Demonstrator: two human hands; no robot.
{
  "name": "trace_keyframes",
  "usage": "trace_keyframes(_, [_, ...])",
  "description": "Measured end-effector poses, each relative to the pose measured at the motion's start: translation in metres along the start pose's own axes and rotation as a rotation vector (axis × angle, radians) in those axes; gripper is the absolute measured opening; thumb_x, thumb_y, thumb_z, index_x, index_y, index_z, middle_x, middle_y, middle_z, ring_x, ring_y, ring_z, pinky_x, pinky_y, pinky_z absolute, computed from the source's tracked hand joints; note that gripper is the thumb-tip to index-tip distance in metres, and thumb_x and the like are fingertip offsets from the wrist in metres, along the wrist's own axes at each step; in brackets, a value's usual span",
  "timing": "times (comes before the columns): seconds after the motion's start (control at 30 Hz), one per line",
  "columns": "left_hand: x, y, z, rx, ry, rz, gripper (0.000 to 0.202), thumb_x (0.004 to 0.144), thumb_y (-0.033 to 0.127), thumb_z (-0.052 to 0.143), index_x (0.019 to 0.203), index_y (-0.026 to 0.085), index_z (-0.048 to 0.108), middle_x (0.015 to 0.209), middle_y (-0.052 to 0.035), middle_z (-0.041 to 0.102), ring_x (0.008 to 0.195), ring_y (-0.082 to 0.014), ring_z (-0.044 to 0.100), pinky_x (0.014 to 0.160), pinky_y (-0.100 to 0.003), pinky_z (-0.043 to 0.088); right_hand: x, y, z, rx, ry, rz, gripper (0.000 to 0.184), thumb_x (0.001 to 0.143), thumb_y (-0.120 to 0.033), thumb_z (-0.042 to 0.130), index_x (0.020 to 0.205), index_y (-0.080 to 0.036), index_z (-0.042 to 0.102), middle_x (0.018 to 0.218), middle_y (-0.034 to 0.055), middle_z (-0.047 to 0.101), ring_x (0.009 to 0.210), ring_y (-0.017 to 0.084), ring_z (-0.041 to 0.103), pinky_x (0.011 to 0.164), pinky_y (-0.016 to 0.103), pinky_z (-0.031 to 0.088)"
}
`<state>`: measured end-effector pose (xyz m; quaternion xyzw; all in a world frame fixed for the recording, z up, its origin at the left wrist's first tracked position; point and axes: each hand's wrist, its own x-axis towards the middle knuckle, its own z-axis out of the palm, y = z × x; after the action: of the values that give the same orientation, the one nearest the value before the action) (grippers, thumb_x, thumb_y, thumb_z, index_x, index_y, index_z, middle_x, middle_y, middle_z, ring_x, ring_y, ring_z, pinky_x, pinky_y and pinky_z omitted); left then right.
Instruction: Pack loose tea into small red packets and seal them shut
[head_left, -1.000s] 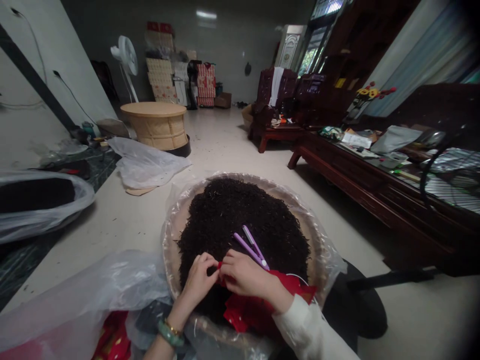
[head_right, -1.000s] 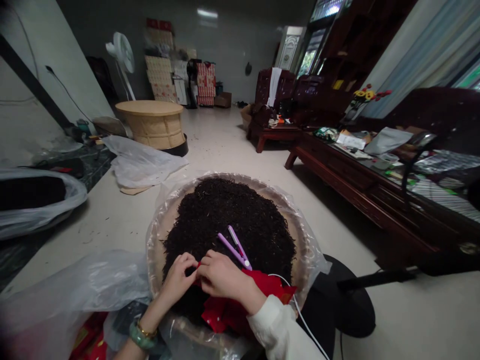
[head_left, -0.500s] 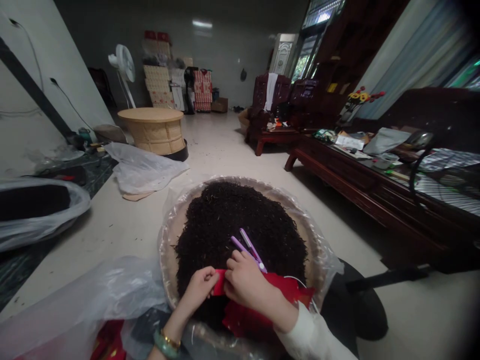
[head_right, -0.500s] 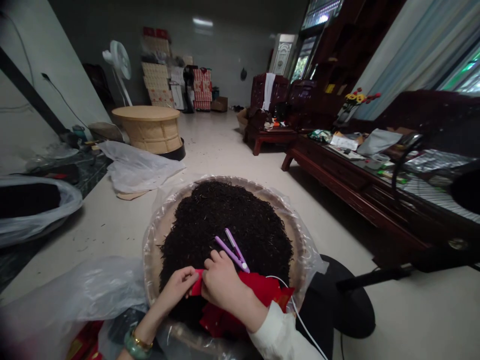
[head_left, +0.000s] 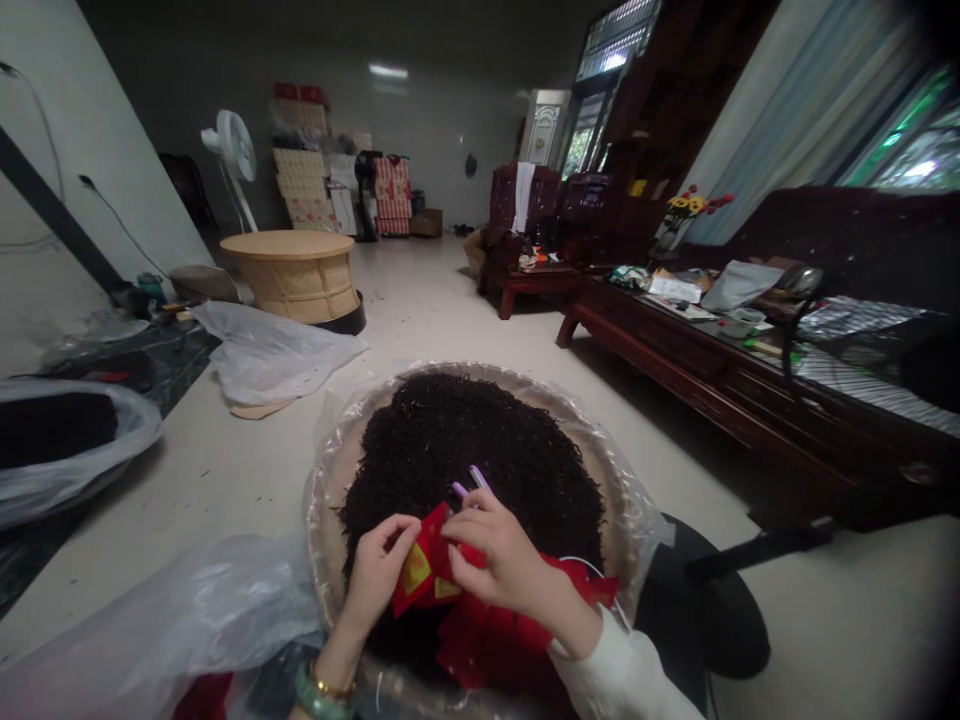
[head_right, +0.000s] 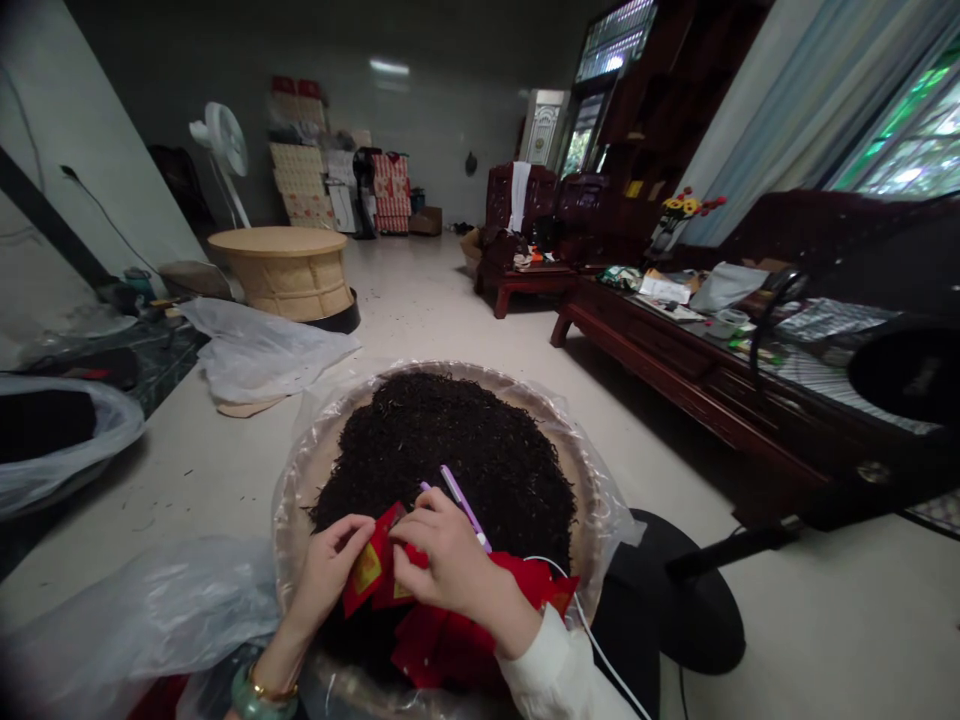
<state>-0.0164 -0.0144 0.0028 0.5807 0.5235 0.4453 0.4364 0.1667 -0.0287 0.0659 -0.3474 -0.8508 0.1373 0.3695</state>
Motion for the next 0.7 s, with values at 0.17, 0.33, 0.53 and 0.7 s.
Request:
trace_keyframes(0.17, [-0.003, 0.006, 0.003, 0.313, 0.119, 0.424, 0.023, 0.086, 0.033, 0.053, 0.078, 0.019, 0.069, 0.071, -0.003, 0.069, 0.066, -0.0168, 0.064, 0.062, -0.026, 0.051, -0.008, 0.017, 0.019, 0.005, -0.016, 0.33, 0.045, 0.073, -0.036, 0.073, 0.046, -0.019, 0.042, 0.05, -0.0047, 0.036, 0.059, 0.014, 0.043, 0.065, 0.028, 0.044])
trace_keyframes(0.33, [0.006, 0.01, 0.003, 0.464, 0.173, 0.637, 0.025, 0.092, 0.03, 0.047, 0.083, 0.019, 0.068, 0.072, -0.004, 0.071, 0.065, -0.0157, 0.066, 0.061, -0.025, 0.053, -0.005, 0.03, 0.031, 0.159, 0.034, 0.402, 0.037, 0.083, -0.025, 0.06, 0.048, -0.018, 0.048, 0.052, -0.0033, 0.042, 0.057, 0.013, 0.043, 0.062, 0.026, 0.039])
trace_keyframes(0.53, [0.018, 0.01, 0.001, 0.635, 0.19, 0.811, 0.024, 0.093, 0.024, 0.046, 0.086, 0.018, 0.069, 0.071, -0.0039, 0.071, 0.061, -0.0142, 0.064, 0.06, -0.025, 0.05, 0.001, 0.041, 0.03, 0.906, -0.185, 0.644, 0.029, 0.075, -0.045, 0.067, 0.073, -0.016, 0.065, 0.064, -0.0031, 0.058, 0.057, 0.01, 0.049, 0.061, 0.025, 0.042])
trace_keyframes(0.7, [0.029, 0.004, 0.0, 0.585, 0.196, 0.688, 0.027, 0.093, 0.031, 0.045, 0.091, 0.021, 0.069, 0.083, -0.0052, 0.075, 0.076, -0.018, 0.068, 0.071, -0.03, 0.052, 0.001, 0.06, 0.036, 1.082, -0.081, 0.698, 0.043, 0.071, -0.059, 0.067, 0.074, -0.016, 0.069, 0.067, -0.0001, 0.066, 0.065, 0.015, 0.06, 0.079, 0.038, 0.047])
